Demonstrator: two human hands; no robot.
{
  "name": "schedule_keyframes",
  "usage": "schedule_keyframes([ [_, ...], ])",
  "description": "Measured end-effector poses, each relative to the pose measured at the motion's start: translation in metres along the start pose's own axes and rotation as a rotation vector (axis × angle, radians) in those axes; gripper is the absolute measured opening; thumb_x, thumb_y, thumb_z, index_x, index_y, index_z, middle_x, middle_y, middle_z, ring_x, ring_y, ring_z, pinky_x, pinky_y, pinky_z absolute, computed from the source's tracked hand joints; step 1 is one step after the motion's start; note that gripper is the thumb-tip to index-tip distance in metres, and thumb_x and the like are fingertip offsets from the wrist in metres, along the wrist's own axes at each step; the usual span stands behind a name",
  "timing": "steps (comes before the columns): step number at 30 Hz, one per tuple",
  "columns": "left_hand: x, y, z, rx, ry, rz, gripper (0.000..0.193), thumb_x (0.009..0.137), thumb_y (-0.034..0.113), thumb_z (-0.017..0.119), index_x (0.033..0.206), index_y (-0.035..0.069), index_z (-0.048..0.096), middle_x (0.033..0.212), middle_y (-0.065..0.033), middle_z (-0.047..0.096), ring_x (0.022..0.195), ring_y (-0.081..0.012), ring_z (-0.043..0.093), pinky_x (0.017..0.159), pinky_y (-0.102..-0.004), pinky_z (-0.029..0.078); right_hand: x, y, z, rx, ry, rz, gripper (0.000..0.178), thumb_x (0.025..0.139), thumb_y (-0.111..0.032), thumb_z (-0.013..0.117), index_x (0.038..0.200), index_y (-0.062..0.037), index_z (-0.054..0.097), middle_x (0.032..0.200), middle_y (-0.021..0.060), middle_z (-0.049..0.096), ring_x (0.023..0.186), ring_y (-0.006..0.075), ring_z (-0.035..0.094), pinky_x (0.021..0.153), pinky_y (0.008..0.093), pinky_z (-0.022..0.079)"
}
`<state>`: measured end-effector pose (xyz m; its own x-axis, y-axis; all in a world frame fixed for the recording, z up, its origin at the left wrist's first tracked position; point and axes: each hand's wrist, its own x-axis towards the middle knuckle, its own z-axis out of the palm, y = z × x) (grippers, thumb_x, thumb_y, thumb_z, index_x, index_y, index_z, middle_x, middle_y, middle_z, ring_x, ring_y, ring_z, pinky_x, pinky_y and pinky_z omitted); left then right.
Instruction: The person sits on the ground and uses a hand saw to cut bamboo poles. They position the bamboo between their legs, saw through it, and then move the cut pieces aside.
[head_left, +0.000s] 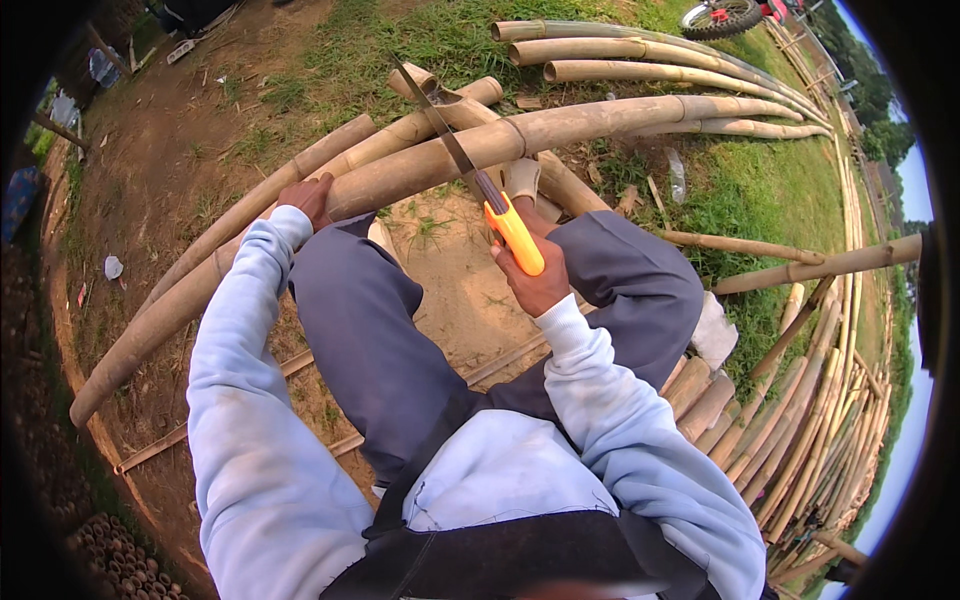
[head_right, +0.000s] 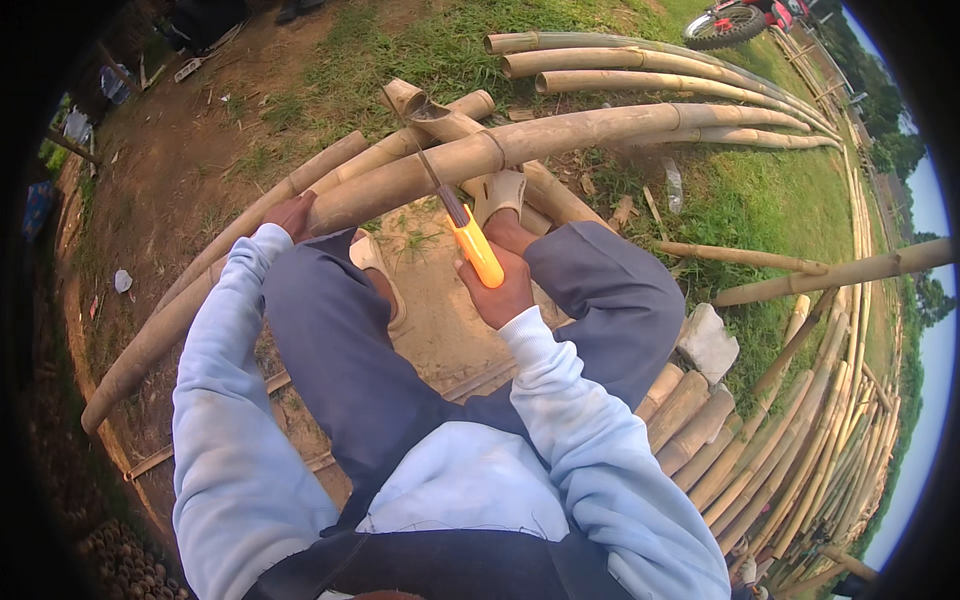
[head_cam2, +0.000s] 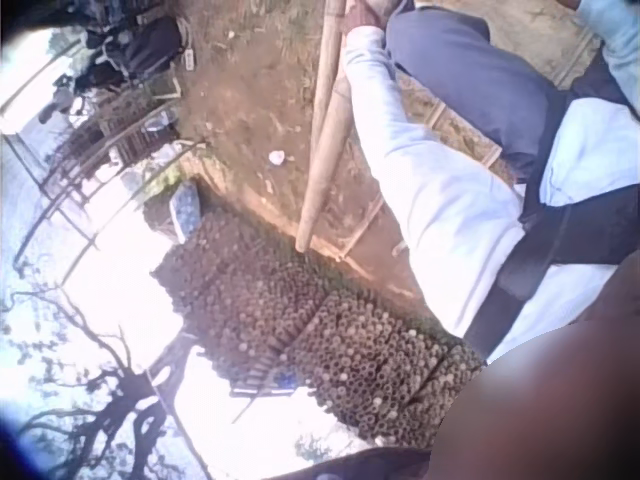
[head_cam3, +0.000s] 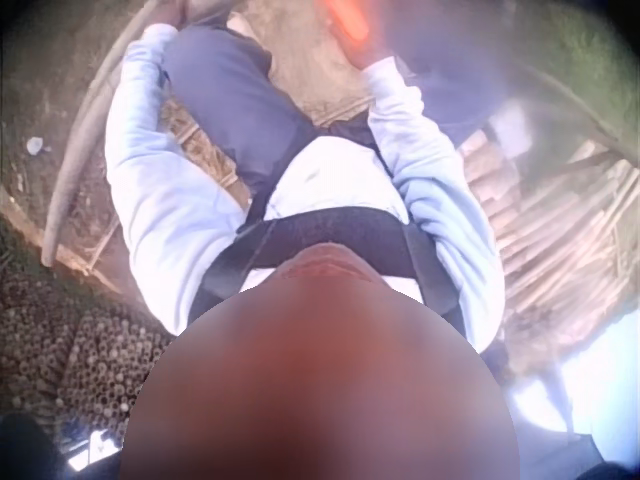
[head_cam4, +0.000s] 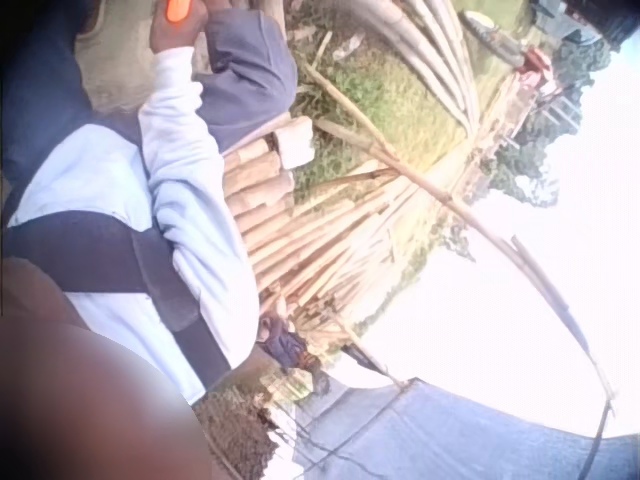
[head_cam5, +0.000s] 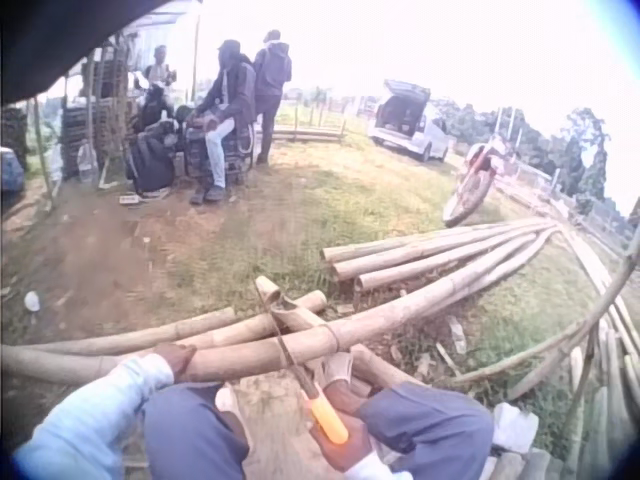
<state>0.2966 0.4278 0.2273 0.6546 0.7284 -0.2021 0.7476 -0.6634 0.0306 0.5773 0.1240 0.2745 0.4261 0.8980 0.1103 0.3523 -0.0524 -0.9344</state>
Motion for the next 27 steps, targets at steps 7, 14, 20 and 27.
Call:
schedule_keyframes([
  [7, -0.012, 0.010, -0.014, -0.014, -0.018, -0.055, 0.091, 0.061, 0.047, 0.086, 0.133, 0.009, 0.046, 0.115, -0.0208, 0.067, 0.106, -0.0430, 0.064, 0.088, -0.0510, 0.051, 0.007, -0.016, -0.008, 0.078, -0.075, 0.106, 0.017, 0.089, -0.012, 0.073, 0.095, 0.0030, 0.066, 0.070, 0.0037, 0.062, 0.064, 0.0114, 0.057, 0.063, 0.0303, 0.048],
  [14, -0.001, 0.003, -0.002, 0.020, 0.004, -0.038, 0.087, 0.058, 0.048, 0.088, 0.125, 0.009, 0.048, 0.108, -0.0224, 0.067, 0.101, -0.0417, 0.066, 0.088, -0.0491, 0.053, 0.024, 0.008, -0.009, 0.161, -0.128, 0.216, 0.018, 0.091, -0.011, 0.072, 0.101, 0.0033, 0.067, 0.073, 0.0003, 0.061, 0.063, 0.0085, 0.056, 0.062, 0.0278, 0.047],
  [20, -0.002, -0.001, 0.000, 0.019, 0.012, -0.011, 0.084, 0.060, 0.045, 0.087, 0.125, 0.010, 0.046, 0.110, -0.0205, 0.068, 0.103, -0.0415, 0.065, 0.089, -0.0478, 0.052, 0.025, 0.018, -0.017, 0.189, -0.156, 0.150, 0.022, 0.093, -0.012, 0.073, 0.107, 0.0032, 0.066, 0.082, 0.0033, 0.065, 0.068, 0.0081, 0.058, 0.063, 0.0253, 0.048],
  [27, -0.004, 0.008, -0.007, 0.021, -0.052, -0.068, 0.084, 0.060, 0.045, 0.086, 0.125, 0.010, 0.045, 0.106, -0.0207, 0.069, 0.099, -0.0414, 0.067, 0.084, -0.0489, 0.053, 0.016, 0.020, 0.006, 0.224, -0.105, 0.169, 0.019, 0.094, -0.010, 0.069, 0.107, 0.0037, 0.065, 0.078, 0.0056, 0.064, 0.068, 0.0111, 0.058, 0.065, 0.0277, 0.048],
])
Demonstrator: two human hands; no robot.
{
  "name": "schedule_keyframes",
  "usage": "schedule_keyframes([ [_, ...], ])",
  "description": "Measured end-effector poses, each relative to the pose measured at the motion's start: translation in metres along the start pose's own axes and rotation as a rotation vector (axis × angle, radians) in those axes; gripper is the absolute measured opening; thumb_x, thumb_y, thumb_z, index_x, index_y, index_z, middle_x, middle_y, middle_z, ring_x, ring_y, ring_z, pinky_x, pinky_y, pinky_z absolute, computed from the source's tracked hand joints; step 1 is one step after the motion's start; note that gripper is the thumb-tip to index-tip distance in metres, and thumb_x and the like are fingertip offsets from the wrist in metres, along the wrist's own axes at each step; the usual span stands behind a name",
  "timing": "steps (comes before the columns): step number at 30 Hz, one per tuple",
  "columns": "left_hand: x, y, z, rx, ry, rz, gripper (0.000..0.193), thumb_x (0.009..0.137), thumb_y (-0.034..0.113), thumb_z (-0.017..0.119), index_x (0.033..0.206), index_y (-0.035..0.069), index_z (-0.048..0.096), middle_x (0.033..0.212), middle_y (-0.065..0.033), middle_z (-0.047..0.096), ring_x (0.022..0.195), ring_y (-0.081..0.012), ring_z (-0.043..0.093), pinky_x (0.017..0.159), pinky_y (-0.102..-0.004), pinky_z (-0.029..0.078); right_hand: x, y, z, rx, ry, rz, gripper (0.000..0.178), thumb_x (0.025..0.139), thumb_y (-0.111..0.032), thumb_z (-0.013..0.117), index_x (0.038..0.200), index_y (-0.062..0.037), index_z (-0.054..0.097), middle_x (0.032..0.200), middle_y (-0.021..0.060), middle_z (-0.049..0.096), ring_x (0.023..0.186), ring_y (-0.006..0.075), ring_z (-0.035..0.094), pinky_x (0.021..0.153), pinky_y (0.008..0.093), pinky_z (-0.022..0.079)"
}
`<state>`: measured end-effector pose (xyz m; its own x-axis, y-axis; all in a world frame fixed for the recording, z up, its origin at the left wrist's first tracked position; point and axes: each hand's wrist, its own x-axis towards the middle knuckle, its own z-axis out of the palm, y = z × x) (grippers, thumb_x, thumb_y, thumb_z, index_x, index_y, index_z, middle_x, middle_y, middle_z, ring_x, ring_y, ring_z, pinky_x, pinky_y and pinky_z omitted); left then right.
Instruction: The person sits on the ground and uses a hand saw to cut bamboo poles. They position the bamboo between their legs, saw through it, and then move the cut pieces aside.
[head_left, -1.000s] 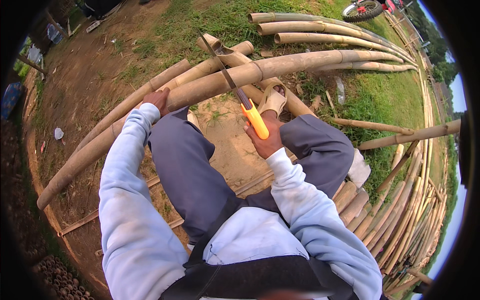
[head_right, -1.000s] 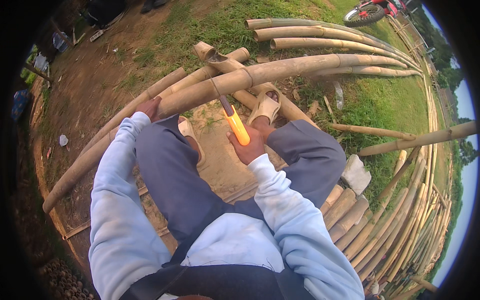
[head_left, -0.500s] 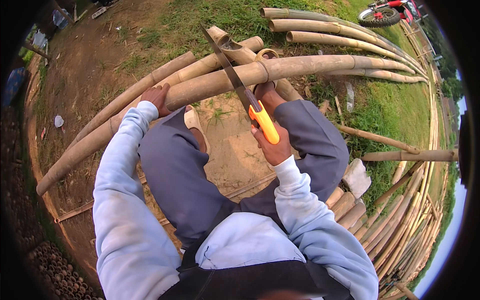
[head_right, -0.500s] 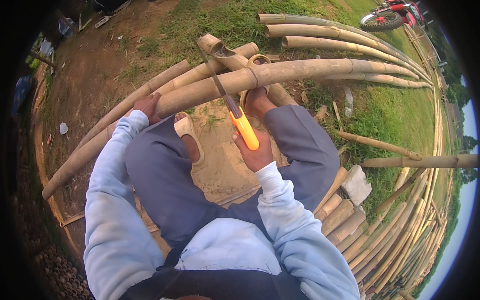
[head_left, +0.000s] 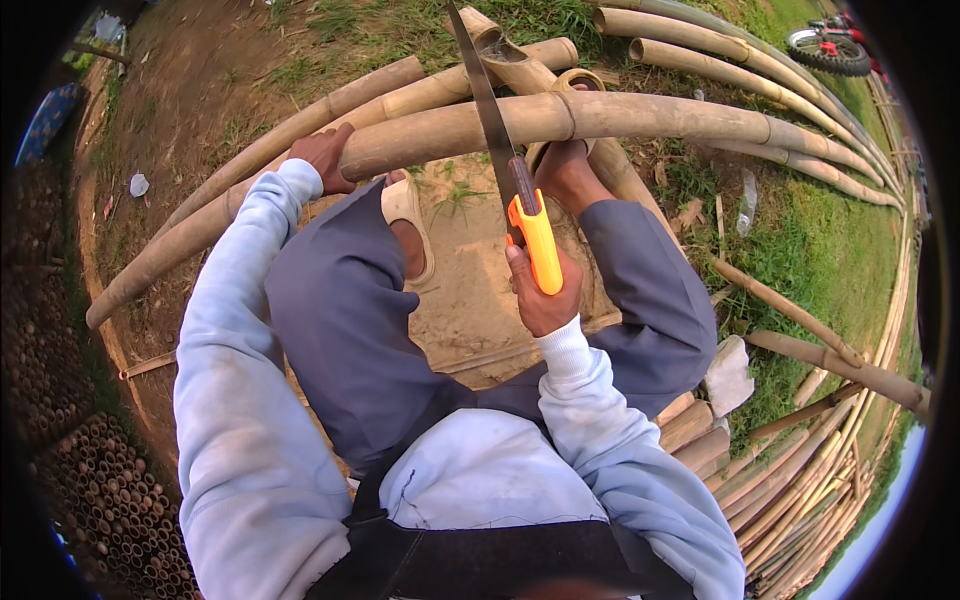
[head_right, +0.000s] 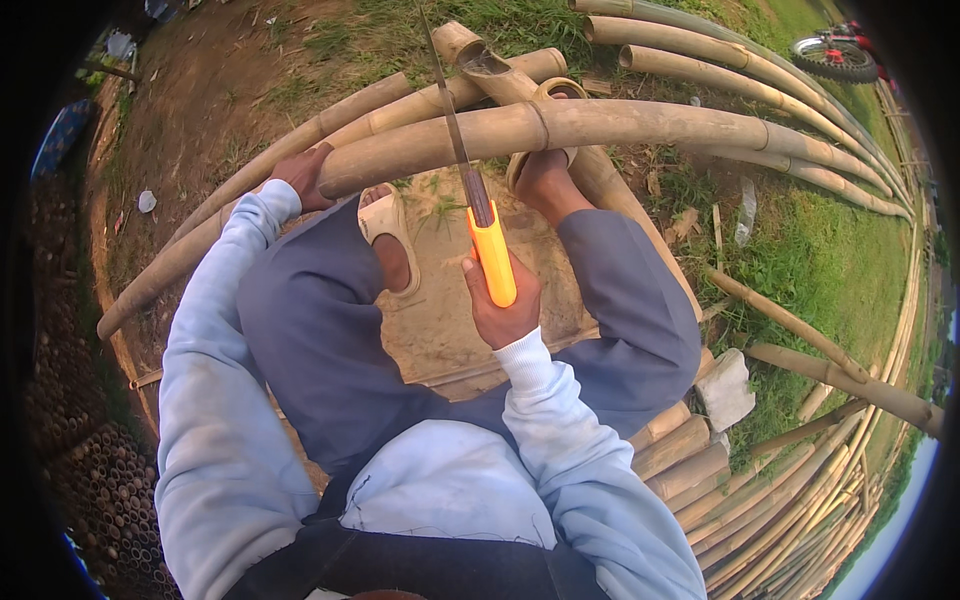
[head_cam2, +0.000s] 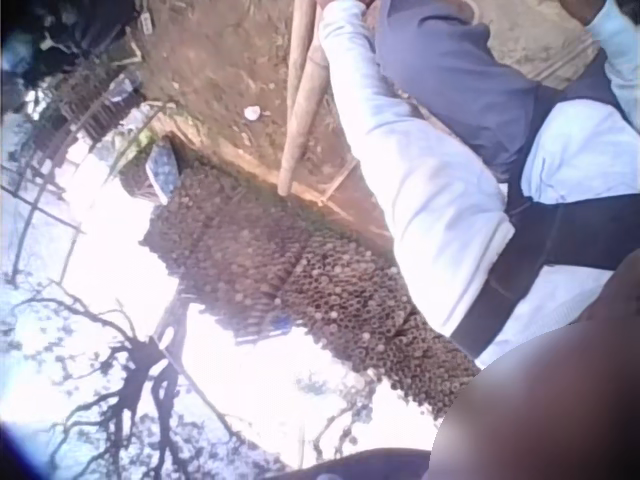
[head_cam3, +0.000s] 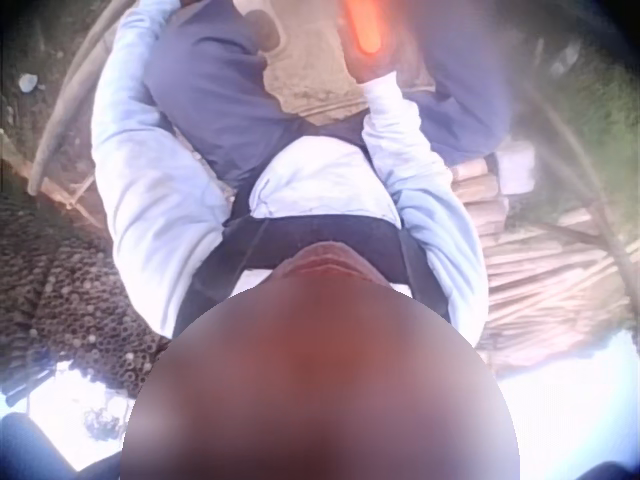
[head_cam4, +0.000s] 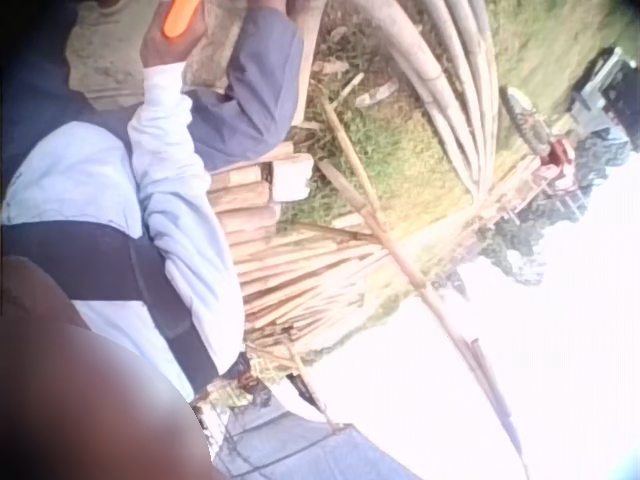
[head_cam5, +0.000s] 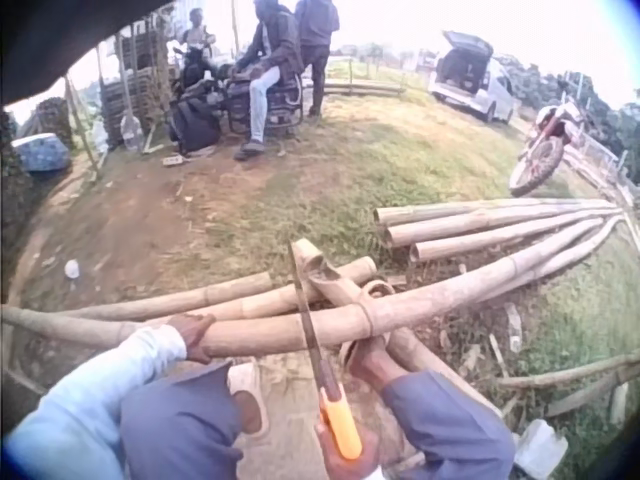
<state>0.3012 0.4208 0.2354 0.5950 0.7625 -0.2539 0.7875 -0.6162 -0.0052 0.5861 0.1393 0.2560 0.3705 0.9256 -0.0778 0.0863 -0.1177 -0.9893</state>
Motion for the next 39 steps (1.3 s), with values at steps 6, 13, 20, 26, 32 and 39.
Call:
schedule_keyframes([
  [6, 0.000, 0.000, -0.005, -0.036, -0.045, -0.035, 0.083, 0.061, 0.044, 0.085, 0.126, 0.010, 0.046, 0.106, -0.0207, 0.069, 0.098, -0.0412, 0.067, 0.083, -0.0499, 0.054, -0.031, -0.003, 0.002, -0.096, 0.060, -0.084, 0.016, 0.093, -0.009, 0.070, 0.101, 0.0034, 0.064, 0.072, 0.0093, 0.060, 0.064, 0.0129, 0.054, 0.061, 0.0297, 0.046],
  [13, 0.001, -0.005, 0.010, -0.071, 0.102, 0.051, 0.081, 0.061, 0.039, 0.085, 0.126, 0.008, 0.048, 0.107, -0.0209, 0.067, 0.101, -0.0404, 0.066, 0.085, -0.0478, 0.054, -0.079, -0.043, -0.028, -0.168, 0.008, 0.044, 0.018, 0.091, -0.003, 0.070, 0.106, 0.0045, 0.067, 0.071, 0.0068, 0.063, 0.063, 0.0103, 0.058, 0.061, 0.0271, 0.047],
  [20, -0.001, 0.000, 0.004, -0.072, 0.052, -0.009, 0.080, 0.062, 0.039, 0.085, 0.127, 0.009, 0.048, 0.110, -0.0201, 0.066, 0.103, -0.0403, 0.065, 0.088, -0.0473, 0.054, -0.025, 0.003, -0.020, -0.099, -0.055, 0.135, 0.013, 0.093, -0.008, 0.069, 0.100, 0.0032, 0.066, 0.070, 0.0022, 0.058, 0.066, 0.0081, 0.052, 0.061, 0.0266, 0.044],
  [26, -0.003, 0.002, 0.015, -0.121, 0.068, -0.028, 0.082, 0.063, 0.038, 0.087, 0.129, 0.010, 0.047, 0.115, -0.0207, 0.063, 0.106, -0.0409, 0.064, 0.090, -0.0481, 0.053, -0.075, -0.072, -0.021, -0.155, -0.069, 0.054, 0.035, 0.089, 0.003, 0.065, 0.123, 0.0071, 0.064, 0.085, 0.0091, 0.070, 0.075, 0.0102, 0.063, 0.073, 0.0257, 0.050],
  [32, -0.003, 0.003, 0.005, -0.126, 0.013, -0.041, 0.087, 0.061, 0.036, 0.088, 0.133, 0.011, 0.045, 0.116, -0.0210, 0.063, 0.106, -0.0431, 0.063, 0.091, -0.0485, 0.052, 0.022, -0.031, -0.008, 0.016, -0.122, -0.010, 0.013, 0.092, -0.006, 0.070, 0.096, 0.0046, 0.065, 0.068, -0.0002, 0.057, 0.063, 0.0061, 0.050, 0.058, 0.0254, 0.042],
  [39, -0.007, 0.028, -0.008, -0.083, 0.154, 0.041, 0.097, 0.068, 0.051, 0.083, 0.145, 0.010, 0.040, 0.136, -0.0201, 0.053, 0.130, -0.0371, 0.049, 0.108, -0.0468, 0.040, 0.020, -0.017, -0.007, 0.013, -0.072, 0.128, 0.017, 0.091, -0.009, 0.075, 0.097, 0.0036, 0.066, 0.070, -0.0030, 0.056, 0.064, 0.0044, 0.048, 0.059, 0.0226, 0.043],
])
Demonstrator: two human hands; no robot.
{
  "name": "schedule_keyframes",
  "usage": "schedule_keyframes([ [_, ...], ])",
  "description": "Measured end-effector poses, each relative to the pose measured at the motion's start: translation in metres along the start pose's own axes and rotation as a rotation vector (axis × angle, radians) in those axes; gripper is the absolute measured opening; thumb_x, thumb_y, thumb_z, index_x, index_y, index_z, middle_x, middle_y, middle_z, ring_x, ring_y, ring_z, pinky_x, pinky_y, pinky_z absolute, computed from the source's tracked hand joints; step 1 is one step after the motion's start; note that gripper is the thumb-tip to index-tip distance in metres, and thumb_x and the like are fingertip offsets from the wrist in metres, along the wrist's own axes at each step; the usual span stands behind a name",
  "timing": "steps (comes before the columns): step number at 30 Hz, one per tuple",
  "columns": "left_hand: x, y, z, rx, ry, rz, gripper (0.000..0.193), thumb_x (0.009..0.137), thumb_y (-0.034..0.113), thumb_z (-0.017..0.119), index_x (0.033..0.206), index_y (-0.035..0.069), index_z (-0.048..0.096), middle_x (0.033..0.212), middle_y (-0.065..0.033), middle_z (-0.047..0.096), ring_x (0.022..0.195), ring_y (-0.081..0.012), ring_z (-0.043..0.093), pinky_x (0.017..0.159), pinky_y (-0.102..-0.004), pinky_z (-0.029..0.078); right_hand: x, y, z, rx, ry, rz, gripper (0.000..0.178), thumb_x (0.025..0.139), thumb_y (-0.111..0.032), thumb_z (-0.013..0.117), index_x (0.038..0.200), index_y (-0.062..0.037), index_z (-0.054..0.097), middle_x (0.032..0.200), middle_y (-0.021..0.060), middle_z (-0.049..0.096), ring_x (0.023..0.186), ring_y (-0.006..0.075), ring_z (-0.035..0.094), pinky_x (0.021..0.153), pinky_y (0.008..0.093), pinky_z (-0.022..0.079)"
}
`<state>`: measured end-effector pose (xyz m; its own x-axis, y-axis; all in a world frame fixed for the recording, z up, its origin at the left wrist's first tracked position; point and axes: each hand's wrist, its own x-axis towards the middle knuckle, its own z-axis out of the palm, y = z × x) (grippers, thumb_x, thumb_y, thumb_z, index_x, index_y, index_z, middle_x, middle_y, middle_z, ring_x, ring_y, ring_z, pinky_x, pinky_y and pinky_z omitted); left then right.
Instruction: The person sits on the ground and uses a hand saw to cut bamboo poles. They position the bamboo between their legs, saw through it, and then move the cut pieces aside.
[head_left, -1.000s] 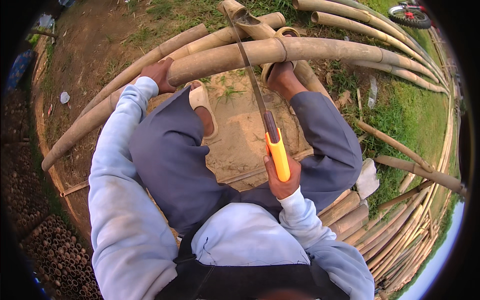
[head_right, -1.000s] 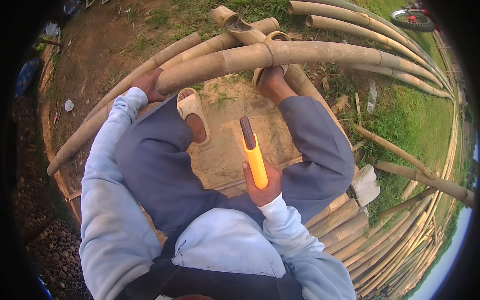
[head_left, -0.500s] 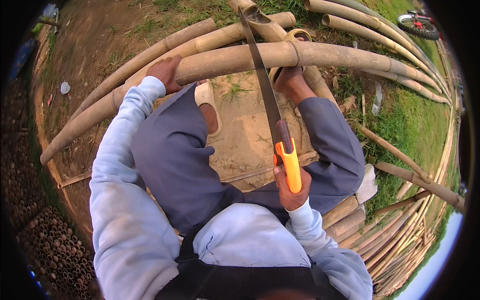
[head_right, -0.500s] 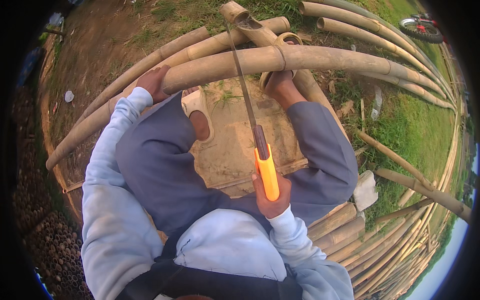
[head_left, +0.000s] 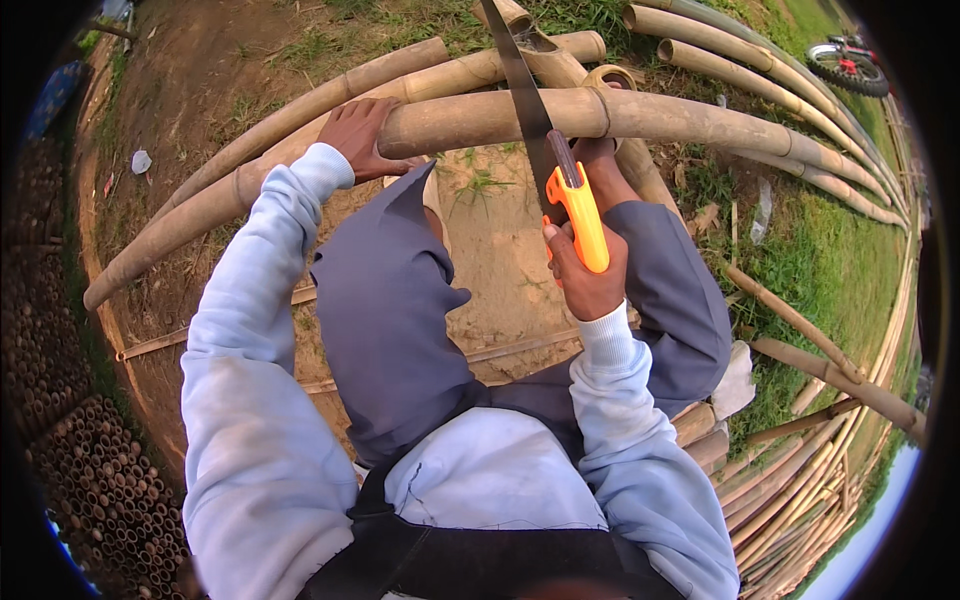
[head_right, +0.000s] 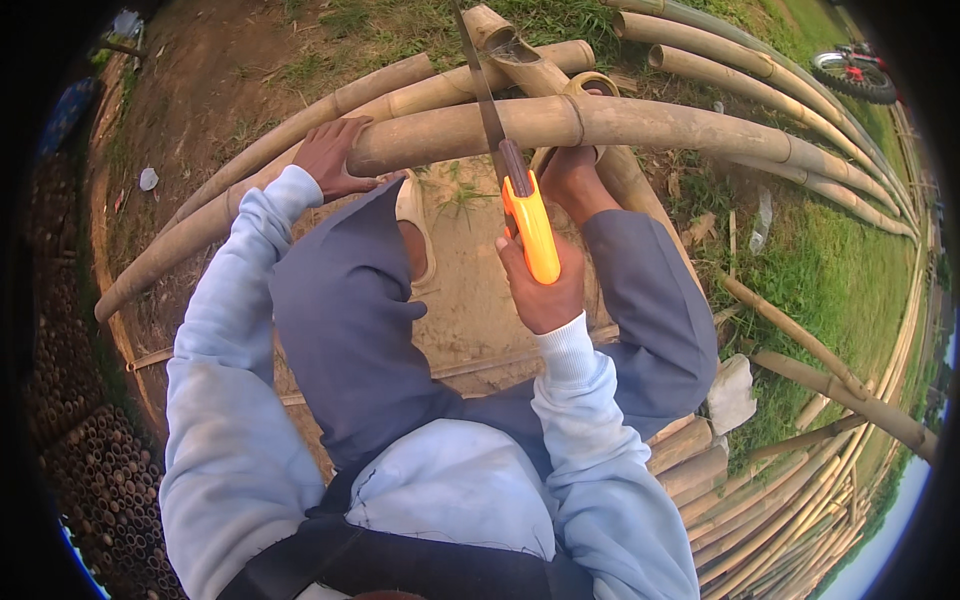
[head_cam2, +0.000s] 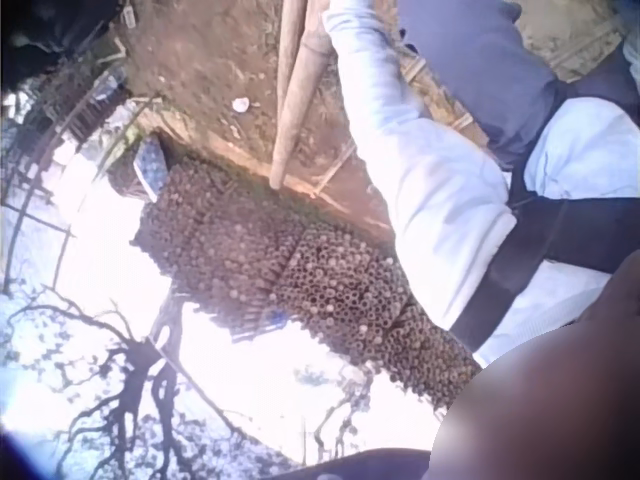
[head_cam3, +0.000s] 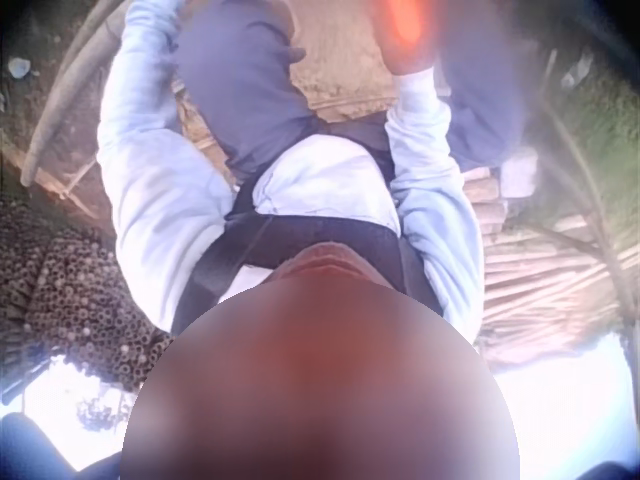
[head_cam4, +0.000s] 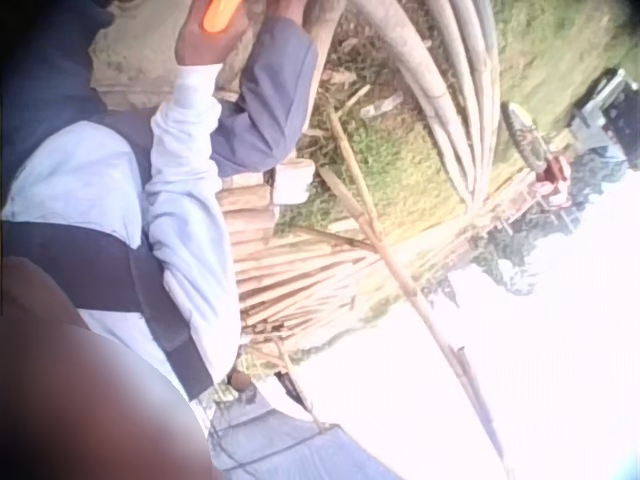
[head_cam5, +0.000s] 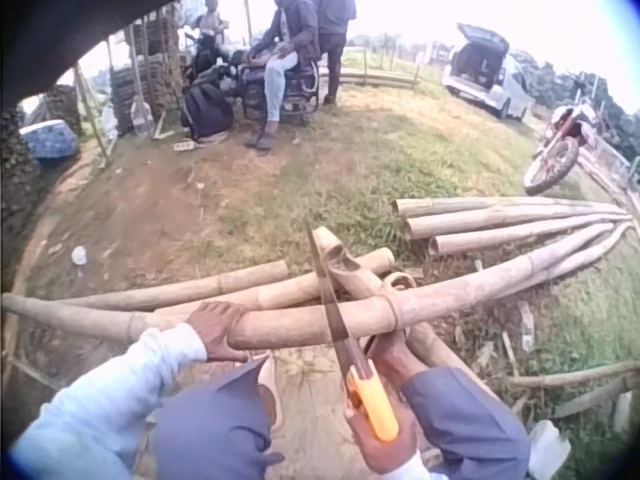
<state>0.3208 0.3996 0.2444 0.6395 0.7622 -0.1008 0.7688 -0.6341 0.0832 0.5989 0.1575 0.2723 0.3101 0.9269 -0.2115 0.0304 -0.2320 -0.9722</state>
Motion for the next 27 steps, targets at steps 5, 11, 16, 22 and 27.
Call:
schedule_keyframes([
  [5, 0.044, 0.045, 0.010, -0.051, 0.296, 0.148, 0.106, 0.066, 0.063, 0.083, 0.143, 0.003, 0.042, 0.134, -0.0192, 0.054, 0.128, -0.0371, 0.051, 0.109, -0.0451, 0.041, 0.000, -0.019, 0.005, -0.043, -0.039, -0.179, 0.032, 0.086, -0.013, 0.083, 0.106, 0.0020, 0.063, 0.068, -0.0051, 0.053, 0.062, 0.0038, 0.046, 0.058, 0.0220, 0.043],
  [11, 0.071, 0.061, 0.009, 0.031, -0.091, -0.001, 0.111, 0.056, 0.058, 0.089, 0.140, 0.001, 0.043, 0.127, -0.0222, 0.058, 0.120, -0.0381, 0.057, 0.105, -0.0449, 0.045, -0.006, -0.010, 0.014, -0.087, 0.052, -0.199, 0.030, 0.087, -0.012, 0.080, 0.105, -0.0007, 0.060, 0.070, -0.0001, 0.054, 0.060, 0.0052, 0.048, 0.058, 0.0228, 0.043],
  [16, 0.076, 0.059, 0.017, -0.012, -0.139, -0.032, 0.082, 0.060, 0.045, 0.086, 0.119, 0.002, 0.051, 0.107, -0.0213, 0.066, 0.102, -0.0397, 0.065, 0.089, -0.0464, 0.052, -0.003, -0.003, 0.013, 0.085, 0.038, -0.139, 0.019, 0.092, -0.011, 0.074, 0.101, 0.0006, 0.061, 0.071, 0.0017, 0.056, 0.063, 0.0102, 0.052, 0.061, 0.0267, 0.045],
  [22, 0.074, 0.060, 0.016, -0.011, -0.106, -0.011, 0.064, 0.062, 0.038, 0.082, 0.107, 0.002, 0.054, 0.100, -0.0219, 0.068, 0.095, -0.0408, 0.067, 0.083, -0.0471, 0.055, -0.007, 0.015, 0.010, -0.035, -0.001, -0.131, 0.019, 0.094, -0.012, 0.073, 0.099, 0.0029, 0.063, 0.072, 0.0020, 0.056, 0.064, 0.0115, 0.051, 0.062, 0.0270, 0.045],
  [27, 0.073, 0.059, 0.014, -0.013, -0.104, -0.003, 0.063, 0.063, 0.038, 0.082, 0.106, 0.001, 0.055, 0.100, -0.0226, 0.068, 0.095, -0.0410, 0.067, 0.084, -0.0467, 0.055, -0.098, -0.010, -0.007, -0.131, 0.049, 0.106, 0.023, 0.092, -0.006, 0.070, 0.112, 0.0054, 0.065, 0.074, 0.0045, 0.060, 0.064, 0.0111, 0.056, 0.062, 0.0273, 0.047],
])
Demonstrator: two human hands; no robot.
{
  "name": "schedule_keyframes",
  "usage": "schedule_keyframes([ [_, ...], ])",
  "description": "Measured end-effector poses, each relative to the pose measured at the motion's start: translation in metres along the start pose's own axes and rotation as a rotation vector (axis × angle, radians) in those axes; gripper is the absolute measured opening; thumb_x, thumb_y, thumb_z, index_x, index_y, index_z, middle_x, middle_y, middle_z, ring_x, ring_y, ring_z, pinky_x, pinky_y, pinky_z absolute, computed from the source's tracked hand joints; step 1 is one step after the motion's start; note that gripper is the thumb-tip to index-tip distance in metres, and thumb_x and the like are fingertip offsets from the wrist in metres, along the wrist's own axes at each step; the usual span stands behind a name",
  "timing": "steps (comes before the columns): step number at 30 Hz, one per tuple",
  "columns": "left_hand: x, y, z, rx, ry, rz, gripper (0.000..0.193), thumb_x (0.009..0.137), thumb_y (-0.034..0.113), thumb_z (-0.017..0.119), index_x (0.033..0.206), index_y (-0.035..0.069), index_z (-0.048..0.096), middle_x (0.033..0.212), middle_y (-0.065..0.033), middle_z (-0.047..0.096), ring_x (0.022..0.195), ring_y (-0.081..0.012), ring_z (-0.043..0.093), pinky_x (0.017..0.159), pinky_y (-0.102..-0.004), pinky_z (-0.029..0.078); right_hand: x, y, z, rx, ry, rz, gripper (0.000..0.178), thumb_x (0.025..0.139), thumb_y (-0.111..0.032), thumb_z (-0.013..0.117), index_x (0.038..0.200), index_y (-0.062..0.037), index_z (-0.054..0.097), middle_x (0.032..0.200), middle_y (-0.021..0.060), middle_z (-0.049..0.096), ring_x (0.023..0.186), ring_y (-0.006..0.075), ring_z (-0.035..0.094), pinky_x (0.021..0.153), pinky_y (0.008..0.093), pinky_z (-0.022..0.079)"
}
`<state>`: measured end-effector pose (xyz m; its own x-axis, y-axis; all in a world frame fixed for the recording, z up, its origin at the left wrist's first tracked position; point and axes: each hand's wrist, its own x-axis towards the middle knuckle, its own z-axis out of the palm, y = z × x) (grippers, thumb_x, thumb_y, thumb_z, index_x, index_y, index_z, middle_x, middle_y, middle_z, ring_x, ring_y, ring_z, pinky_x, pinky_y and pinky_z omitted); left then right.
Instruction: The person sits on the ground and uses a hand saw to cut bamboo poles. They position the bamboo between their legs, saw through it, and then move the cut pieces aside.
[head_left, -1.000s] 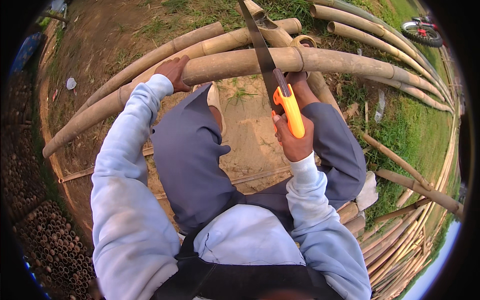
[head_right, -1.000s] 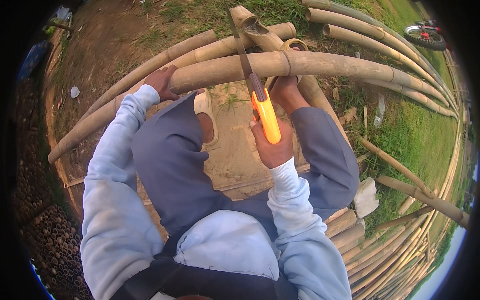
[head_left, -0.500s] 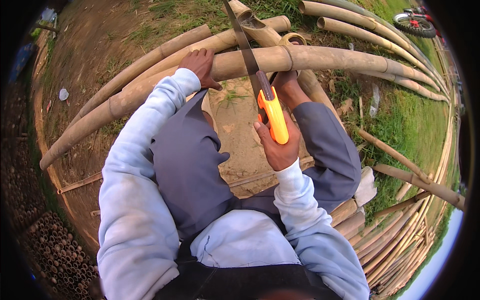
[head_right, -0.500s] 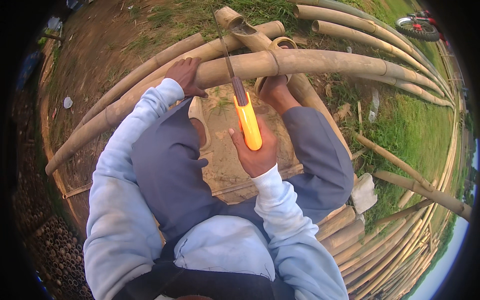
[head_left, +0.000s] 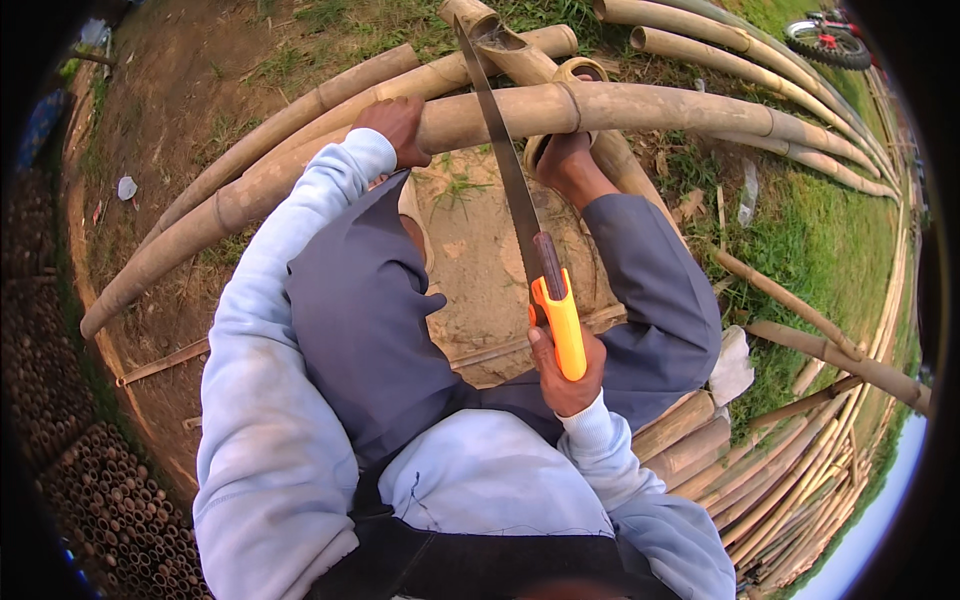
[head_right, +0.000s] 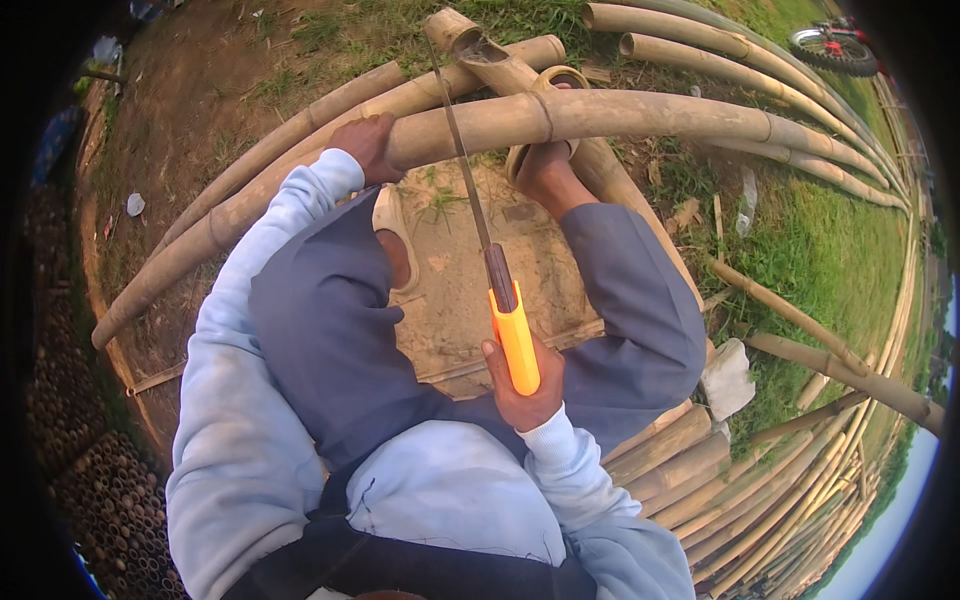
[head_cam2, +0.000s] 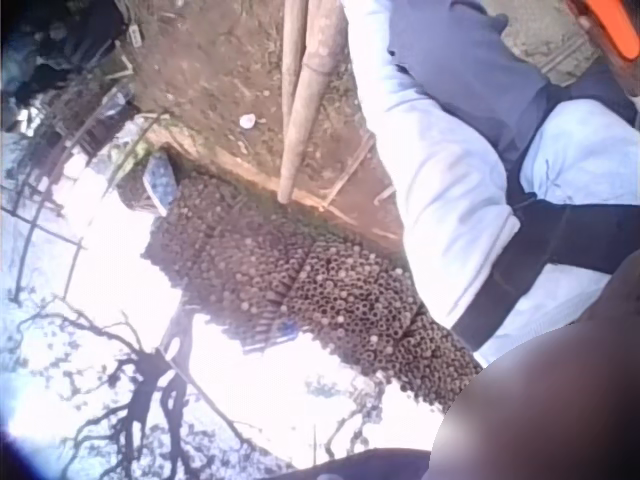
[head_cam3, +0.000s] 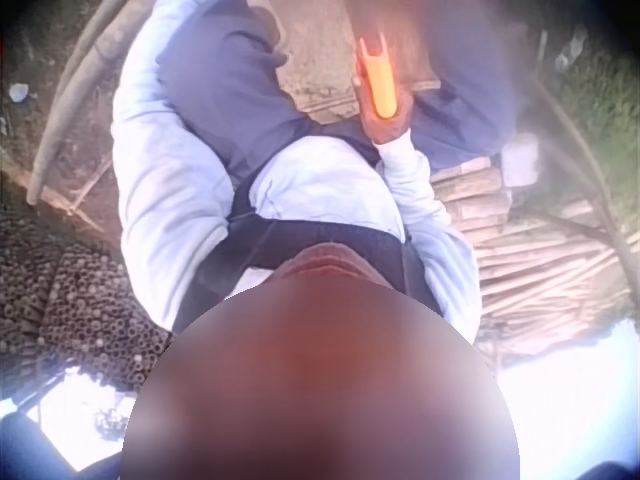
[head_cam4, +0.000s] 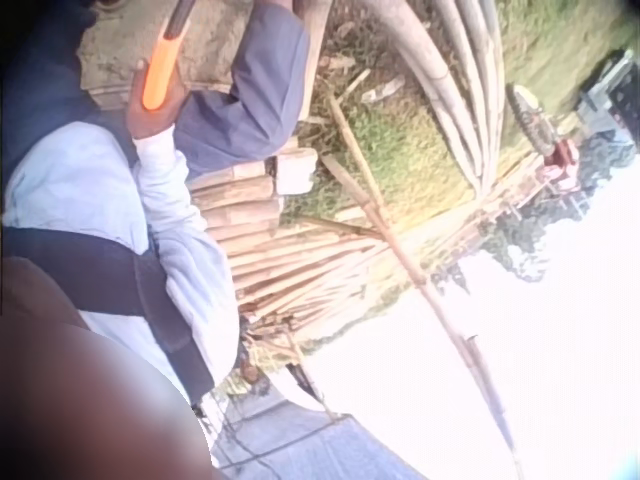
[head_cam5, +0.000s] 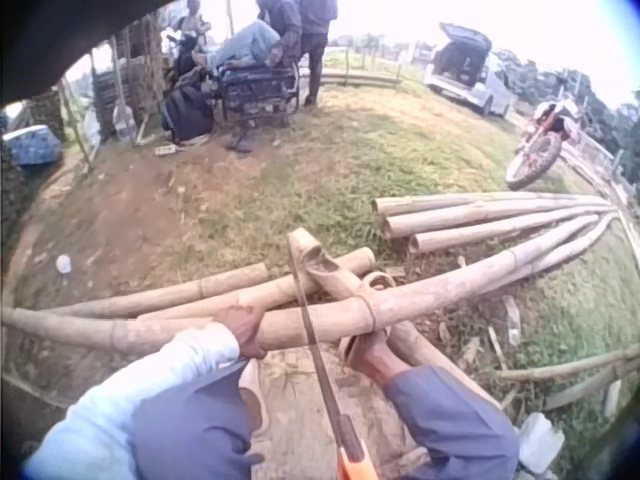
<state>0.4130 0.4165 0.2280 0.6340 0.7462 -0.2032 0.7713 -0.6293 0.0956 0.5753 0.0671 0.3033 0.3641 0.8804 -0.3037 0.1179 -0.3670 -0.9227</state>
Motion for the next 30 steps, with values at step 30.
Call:
schedule_keyframes([
  [30, 0.002, -0.003, 0.000, 0.004, -0.047, -0.015, 0.069, 0.062, 0.040, 0.083, 0.113, 0.004, 0.053, 0.103, -0.0217, 0.068, 0.096, -0.0407, 0.067, 0.082, -0.0485, 0.054, -0.004, 0.013, -0.004, 0.047, -0.011, -0.051, 0.016, 0.091, -0.003, 0.069, 0.105, 0.0052, 0.066, 0.066, 0.0036, 0.059, 0.060, 0.0098, 0.053, 0.059, 0.0265, 0.045],
])
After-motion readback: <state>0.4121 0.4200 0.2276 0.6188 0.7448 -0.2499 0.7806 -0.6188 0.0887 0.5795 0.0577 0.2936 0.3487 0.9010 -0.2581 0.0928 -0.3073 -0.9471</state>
